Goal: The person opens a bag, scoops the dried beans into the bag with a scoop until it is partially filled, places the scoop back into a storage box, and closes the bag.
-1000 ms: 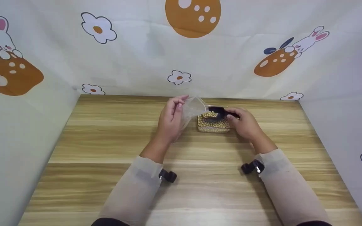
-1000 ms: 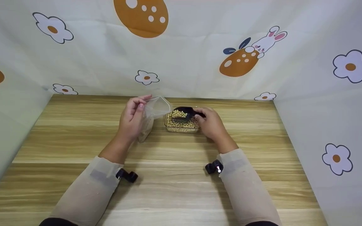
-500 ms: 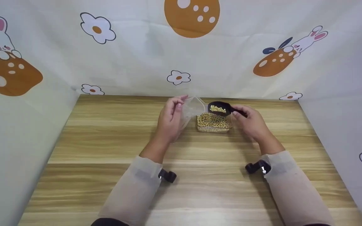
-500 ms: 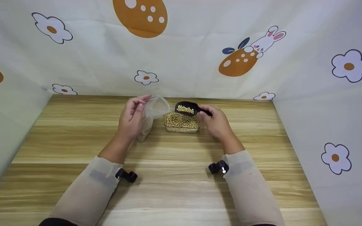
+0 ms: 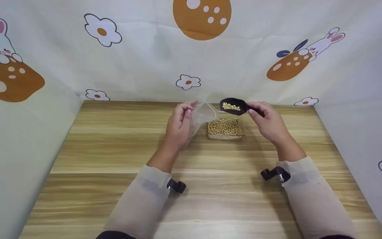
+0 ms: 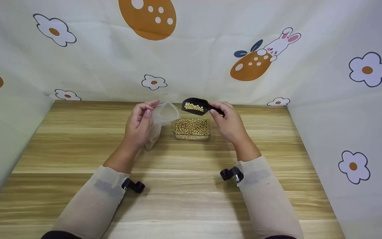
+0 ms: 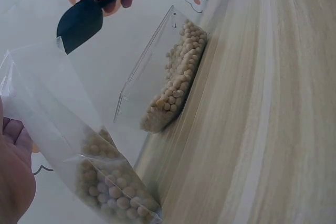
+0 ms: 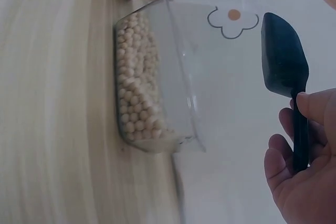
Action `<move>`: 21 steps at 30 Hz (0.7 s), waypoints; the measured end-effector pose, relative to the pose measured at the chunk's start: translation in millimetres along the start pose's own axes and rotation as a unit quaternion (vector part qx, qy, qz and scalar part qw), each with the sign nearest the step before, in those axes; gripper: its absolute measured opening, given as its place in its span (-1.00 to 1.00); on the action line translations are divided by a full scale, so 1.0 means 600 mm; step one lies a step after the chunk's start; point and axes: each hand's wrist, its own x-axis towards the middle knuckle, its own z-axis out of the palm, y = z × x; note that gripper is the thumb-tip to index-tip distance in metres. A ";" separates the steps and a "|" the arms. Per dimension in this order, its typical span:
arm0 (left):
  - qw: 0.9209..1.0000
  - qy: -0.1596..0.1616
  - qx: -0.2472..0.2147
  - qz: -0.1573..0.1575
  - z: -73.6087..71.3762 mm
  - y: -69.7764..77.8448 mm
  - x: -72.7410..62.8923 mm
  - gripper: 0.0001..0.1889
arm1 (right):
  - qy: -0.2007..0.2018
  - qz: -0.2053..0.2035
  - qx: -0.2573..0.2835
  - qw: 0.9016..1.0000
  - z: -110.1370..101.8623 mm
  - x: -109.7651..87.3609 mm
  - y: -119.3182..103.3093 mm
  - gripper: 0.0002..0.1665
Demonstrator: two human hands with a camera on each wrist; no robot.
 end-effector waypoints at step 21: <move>1.000 -0.001 0.017 -0.013 -0.001 0.002 -0.001 -0.81 | -0.030 -0.107 -0.091 0.990 0.019 0.011 -0.088 -0.65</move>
